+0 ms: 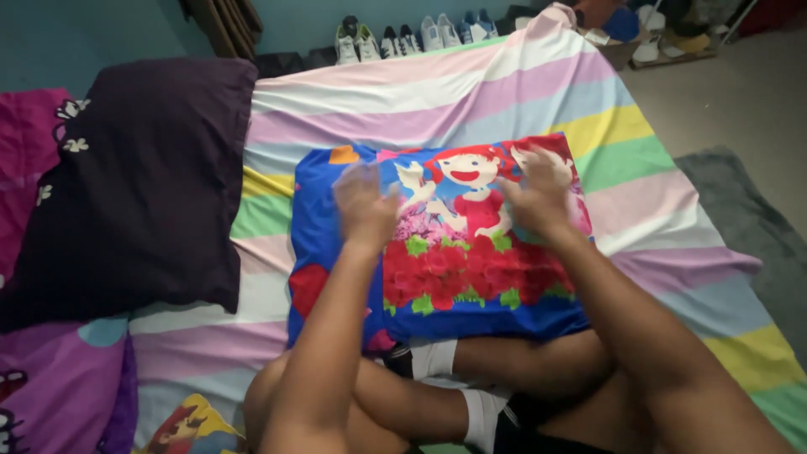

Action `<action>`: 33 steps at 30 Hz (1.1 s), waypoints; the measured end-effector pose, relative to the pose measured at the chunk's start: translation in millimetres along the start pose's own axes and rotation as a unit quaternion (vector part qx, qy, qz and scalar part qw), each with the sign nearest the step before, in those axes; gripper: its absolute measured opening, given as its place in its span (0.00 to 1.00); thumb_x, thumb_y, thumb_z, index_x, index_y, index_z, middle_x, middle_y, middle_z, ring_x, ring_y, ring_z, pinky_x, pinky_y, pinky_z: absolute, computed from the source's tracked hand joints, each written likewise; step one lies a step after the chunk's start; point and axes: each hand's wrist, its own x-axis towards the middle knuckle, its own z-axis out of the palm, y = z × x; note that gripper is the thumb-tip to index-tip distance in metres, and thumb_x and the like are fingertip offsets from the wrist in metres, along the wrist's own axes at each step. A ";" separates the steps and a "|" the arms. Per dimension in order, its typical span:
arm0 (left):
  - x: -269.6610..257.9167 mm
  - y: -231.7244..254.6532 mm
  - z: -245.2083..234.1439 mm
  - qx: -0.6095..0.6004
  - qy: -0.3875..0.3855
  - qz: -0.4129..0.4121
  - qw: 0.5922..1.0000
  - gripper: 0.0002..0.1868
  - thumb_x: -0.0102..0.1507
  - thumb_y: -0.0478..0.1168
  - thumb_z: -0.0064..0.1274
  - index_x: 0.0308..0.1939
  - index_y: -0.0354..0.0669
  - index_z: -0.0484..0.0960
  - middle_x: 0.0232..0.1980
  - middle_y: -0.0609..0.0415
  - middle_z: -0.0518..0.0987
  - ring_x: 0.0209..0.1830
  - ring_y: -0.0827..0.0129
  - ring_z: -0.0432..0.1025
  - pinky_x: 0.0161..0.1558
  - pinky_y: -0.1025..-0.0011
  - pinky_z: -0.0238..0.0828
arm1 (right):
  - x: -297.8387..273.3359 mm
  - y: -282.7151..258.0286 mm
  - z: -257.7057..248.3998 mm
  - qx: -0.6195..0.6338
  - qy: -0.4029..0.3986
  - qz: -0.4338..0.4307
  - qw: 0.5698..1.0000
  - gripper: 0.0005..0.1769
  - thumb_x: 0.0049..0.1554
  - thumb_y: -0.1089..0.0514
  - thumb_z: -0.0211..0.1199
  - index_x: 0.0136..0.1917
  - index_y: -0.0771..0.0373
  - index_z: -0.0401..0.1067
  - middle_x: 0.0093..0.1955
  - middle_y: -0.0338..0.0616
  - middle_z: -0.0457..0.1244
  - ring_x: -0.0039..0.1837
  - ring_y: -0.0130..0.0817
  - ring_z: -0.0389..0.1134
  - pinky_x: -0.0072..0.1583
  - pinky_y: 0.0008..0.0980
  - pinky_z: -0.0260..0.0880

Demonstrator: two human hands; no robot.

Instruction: Folding small pieces of clothing and stuffing them into a brown striped bolster pillowcase on a bed.

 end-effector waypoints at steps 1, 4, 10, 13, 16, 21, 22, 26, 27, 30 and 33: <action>8.8 21.7 0.2 -0.001 -0.002 0.001 1.000 0.33 0.60 0.59 0.59 0.62 0.42 0.80 0.60 0.34 0.77 0.63 0.37 0.70 0.68 0.42 0.57 | 14.3 -30.0 2.9 -0.001 -0.002 0.002 1.000 0.22 0.60 0.38 0.70 0.59 0.54 0.79 0.63 0.62 0.65 0.71 0.62 0.64 0.67 0.62 0.59; 26.6 66.6 12.3 -0.061 -0.009 0.061 0.996 0.26 0.63 0.52 0.55 0.59 0.39 0.82 0.56 0.30 0.79 0.62 0.33 0.70 0.66 0.38 0.60 | 60.2 -96.9 6.2 0.136 -0.010 0.097 0.986 0.30 0.59 0.38 0.70 0.63 0.62 0.74 0.62 0.59 0.66 0.68 0.57 0.65 0.70 0.52 0.60; 19.7 32.3 5.9 0.002 -0.438 -0.064 0.897 0.37 0.69 0.66 0.27 0.76 0.55 0.65 0.81 0.46 0.59 0.83 0.50 0.45 0.80 0.52 0.30 | 91.0 -103.2 -10.1 0.207 -0.428 0.177 0.862 0.42 0.62 0.21 0.42 0.78 0.45 0.57 0.82 0.46 0.52 0.84 0.44 0.46 0.81 0.55 0.32; 15.2 15.3 -2.2 0.031 -0.466 -0.070 0.882 0.40 0.67 0.69 0.33 0.79 0.57 0.61 0.81 0.48 0.58 0.83 0.51 0.47 0.80 0.50 0.28 | 65.9 -85.2 -2.4 0.165 -0.421 0.162 0.877 0.44 0.62 0.20 0.45 0.78 0.48 0.61 0.82 0.47 0.52 0.84 0.45 0.47 0.80 0.57 0.32; 19.0 -5.4 0.1 0.029 -0.450 -0.089 0.888 0.41 0.67 0.72 0.28 0.79 0.59 0.59 0.82 0.48 0.57 0.84 0.51 0.45 0.81 0.49 0.26 | 74.4 -56.1 -16.9 0.170 -0.440 0.198 0.859 0.45 0.62 0.18 0.40 0.80 0.44 0.57 0.84 0.46 0.49 0.85 0.42 0.43 0.81 0.55 0.31; 13.0 -29.5 -21.4 0.051 -0.454 -0.115 0.882 0.45 0.67 0.77 0.24 0.79 0.58 0.60 0.83 0.47 0.55 0.84 0.52 0.44 0.81 0.51 0.28 | 45.1 -0.8 -39.1 0.156 -0.459 0.288 0.826 0.46 0.64 0.19 0.37 0.81 0.50 0.55 0.84 0.49 0.48 0.84 0.48 0.45 0.80 0.65 0.31; 11.4 -36.4 -15.5 0.050 -0.449 -0.110 0.885 0.45 0.67 0.77 0.24 0.79 0.58 0.60 0.83 0.47 0.55 0.84 0.52 0.44 0.81 0.51 0.28 | 40.4 9.1 -35.7 0.154 -0.453 0.291 0.828 0.46 0.64 0.19 0.37 0.81 0.50 0.55 0.84 0.49 0.48 0.84 0.48 0.45 0.80 0.65 0.31; 0.5 -34.3 -28.5 0.011 -0.363 -0.117 0.924 0.44 0.67 0.74 0.34 0.75 0.49 0.67 0.76 0.38 0.63 0.78 0.45 0.55 0.76 0.45 0.44 | 42.0 15.7 -42.5 0.144 -0.482 0.355 0.788 0.51 0.64 0.18 0.34 0.83 0.56 0.47 0.85 0.51 0.44 0.85 0.50 0.42 0.80 0.65 0.33; -2.3 -27.2 -41.1 -0.009 -0.283 -0.103 0.954 0.41 0.68 0.70 0.41 0.71 0.42 0.73 0.70 0.31 0.70 0.73 0.39 0.63 0.72 0.43 0.55 | 49.1 8.9 -47.9 0.155 -0.455 0.368 0.796 0.55 0.64 0.18 0.37 0.83 0.64 0.47 0.84 0.59 0.45 0.84 0.54 0.43 0.80 0.64 0.35; 18.5 55.9 -97.2 -0.178 -0.206 -0.071 0.960 0.39 0.63 0.62 0.56 0.67 0.36 0.76 0.69 0.29 0.71 0.74 0.35 0.60 0.75 0.44 0.48 | 112.9 -77.0 -156.6 0.444 -0.210 0.318 0.811 0.13 0.52 0.47 0.73 0.43 0.54 0.75 0.39 0.43 0.69 0.44 0.42 0.73 0.47 0.41 0.71; -33.2 61.9 -87.3 -0.114 -0.229 0.074 0.964 0.36 0.64 0.61 0.47 0.73 0.51 0.70 0.72 0.40 0.70 0.74 0.43 0.62 0.74 0.47 0.49 | 42.2 -150.6 -114.3 0.239 -0.273 0.102 0.926 0.40 0.62 0.27 0.50 0.77 0.53 0.63 0.79 0.51 0.56 0.79 0.49 0.55 0.77 0.54 0.43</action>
